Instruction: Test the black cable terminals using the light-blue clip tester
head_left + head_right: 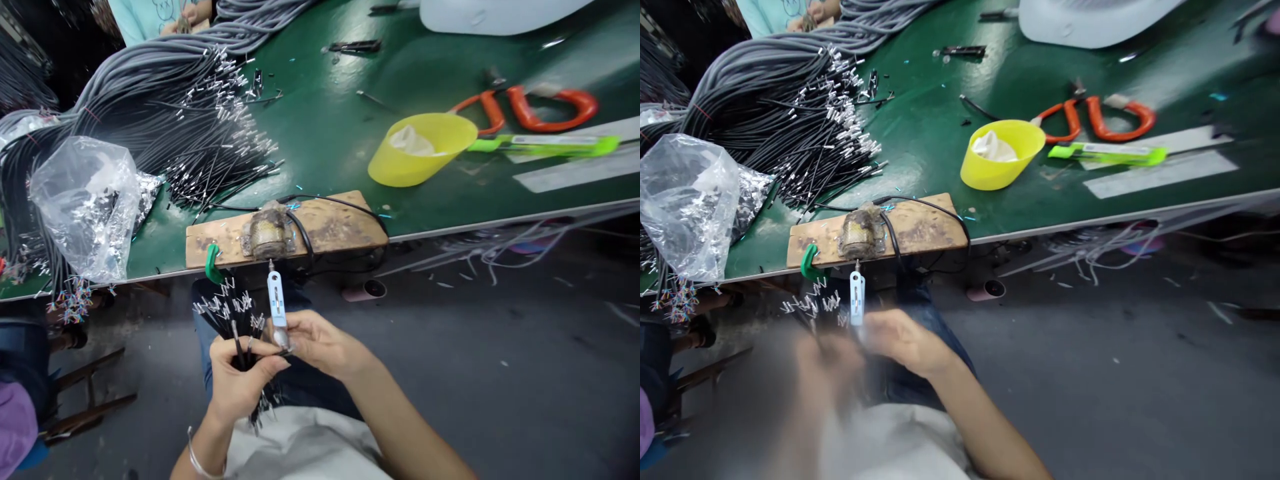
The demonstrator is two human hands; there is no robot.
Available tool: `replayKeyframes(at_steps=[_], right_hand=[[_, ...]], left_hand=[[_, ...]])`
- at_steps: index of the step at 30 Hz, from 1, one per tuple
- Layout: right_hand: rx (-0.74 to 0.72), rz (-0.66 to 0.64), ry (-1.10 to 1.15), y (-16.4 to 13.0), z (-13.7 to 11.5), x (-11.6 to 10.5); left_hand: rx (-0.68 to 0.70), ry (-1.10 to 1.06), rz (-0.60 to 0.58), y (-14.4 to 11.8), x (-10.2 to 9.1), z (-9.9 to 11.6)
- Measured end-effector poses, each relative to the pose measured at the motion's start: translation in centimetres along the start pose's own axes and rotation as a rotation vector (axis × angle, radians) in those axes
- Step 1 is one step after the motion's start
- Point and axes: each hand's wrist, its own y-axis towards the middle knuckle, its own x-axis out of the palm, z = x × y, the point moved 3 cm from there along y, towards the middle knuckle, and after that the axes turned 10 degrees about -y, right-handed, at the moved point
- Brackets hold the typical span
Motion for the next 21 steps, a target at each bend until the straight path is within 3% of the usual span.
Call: replayKeyframes(at_steps=[4,9,16,21], right_hand=[[0.083,-0.038,-0.155,0.5,-1.5,-1.7],[-0.059,0.289,-0.157,2.2,-3.6,-2.3],[-0.087,0.388,0.107,3.8,-2.8,0.0],[-0.073,0.324,0.351,3.8,-1.6,0.7]], left_hand=[[0.059,0.035,0.0,0.2,-0.3,0.7],[0.1,0.018,0.026,0.1,-0.8,1.1],[0.18,0.034,0.134,0.8,-0.6,1.5],[0.215,0.077,0.139,1.3,0.4,2.4]])
